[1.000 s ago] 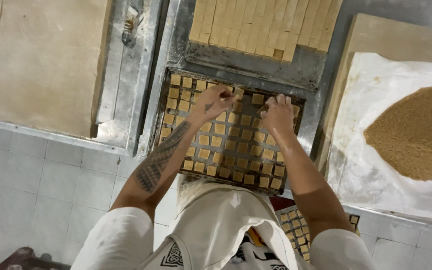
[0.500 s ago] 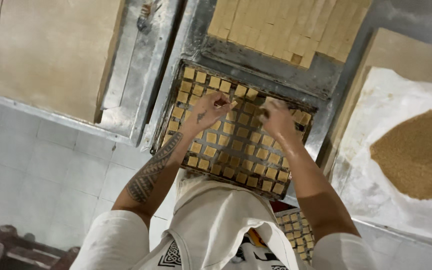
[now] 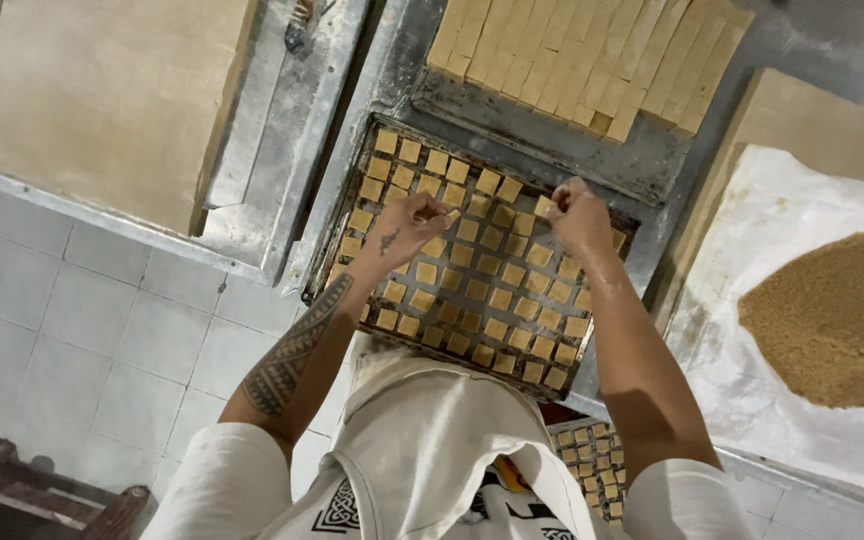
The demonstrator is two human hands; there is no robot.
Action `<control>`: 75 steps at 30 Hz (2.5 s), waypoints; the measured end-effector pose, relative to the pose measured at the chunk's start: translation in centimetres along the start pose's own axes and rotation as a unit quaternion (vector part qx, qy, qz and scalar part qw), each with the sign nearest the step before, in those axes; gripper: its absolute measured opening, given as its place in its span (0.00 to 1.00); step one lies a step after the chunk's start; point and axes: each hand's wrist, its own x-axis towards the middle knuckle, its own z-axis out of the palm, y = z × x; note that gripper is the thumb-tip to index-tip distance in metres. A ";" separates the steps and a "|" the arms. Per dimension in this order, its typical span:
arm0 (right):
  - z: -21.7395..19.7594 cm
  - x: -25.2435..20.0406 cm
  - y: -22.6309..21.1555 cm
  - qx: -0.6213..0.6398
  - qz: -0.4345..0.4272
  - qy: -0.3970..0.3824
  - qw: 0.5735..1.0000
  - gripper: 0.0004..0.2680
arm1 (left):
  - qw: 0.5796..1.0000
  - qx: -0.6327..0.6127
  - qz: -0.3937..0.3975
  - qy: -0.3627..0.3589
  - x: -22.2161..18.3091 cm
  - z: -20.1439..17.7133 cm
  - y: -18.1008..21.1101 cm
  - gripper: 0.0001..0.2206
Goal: The person places small rectangular dough pieces onto a baking tray by hand, arranging them in organized rows and columns.
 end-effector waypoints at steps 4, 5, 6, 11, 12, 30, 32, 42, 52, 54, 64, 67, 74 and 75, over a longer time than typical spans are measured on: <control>1.0 0.8 0.6 0.011 -0.098 0.095 0.991 0.08 | 0.999 -0.049 -0.010 0.005 -0.7 0.0 -0.8 0.11; 1.3 1.0 0.6 0.001 -0.110 0.113 0.987 0.08 | 0.999 -0.049 0.005 0.004 -0.7 0.0 -0.9 0.11; 1.6 1.4 0.6 -0.042 -0.127 0.120 0.984 0.08 | 0.999 -0.049 0.020 0.004 -0.6 0.0 -0.9 0.11; 3.3 1.2 0.0 -0.099 -0.136 0.051 0.984 0.10 | 0.999 -0.044 0.026 0.003 -0.6 0.0 -0.5 0.10; 3.3 0.9 -0.1 -0.091 -0.158 0.066 0.981 0.12 | 0.998 -0.052 0.027 -0.001 -0.6 -0.1 -0.3 0.10; 2.5 -3.2 -0.1 -0.116 -0.094 0.022 0.989 0.18 | 1.000 -0.016 -0.003 -0.004 -1.2 0.1 -0.1 0.10; 1.5 -3.6 0.5 -0.096 -0.008 -0.028 0.995 0.15 | 1.000 0.006 -0.016 -0.015 -0.7 0.7 0.2 0.10; -4.6 -7.5 11.5 -0.051 0.007 0.159 0.986 0.11 | 0.950 0.184 0.239 -0.076 10.3 14.7 0.8 0.09; -1.9 -7.7 10.3 -0.062 -0.014 0.118 0.991 0.17 | 0.889 0.333 0.313 -0.041 10.7 17.7 1.5 0.15; -1.6 -7.0 10.2 -0.096 -0.032 0.112 0.989 0.18 | 0.893 0.317 0.320 -0.007 9.6 17.7 1.8 0.15; -1.3 -5.8 9.0 -0.086 -0.025 0.086 0.992 0.13 | 0.930 0.218 0.267 0.126 4.7 12.0 0.1 0.08; -1.7 -5.5 8.6 -0.091 -0.063 0.112 0.988 0.18 | 0.953 0.199 0.203 0.106 3.2 10.7 -0.4 0.09; -2.5 -5.1 8.8 -0.118 -0.067 0.078 0.988 0.14 | 0.953 0.160 0.229 0.121 0.7 9.5 -1.6 0.06; -2.5 -5.1 8.7 -0.123 -0.059 0.073 0.988 0.14 | 0.959 0.147 0.213 0.115 0.4 9.4 -1.9 0.05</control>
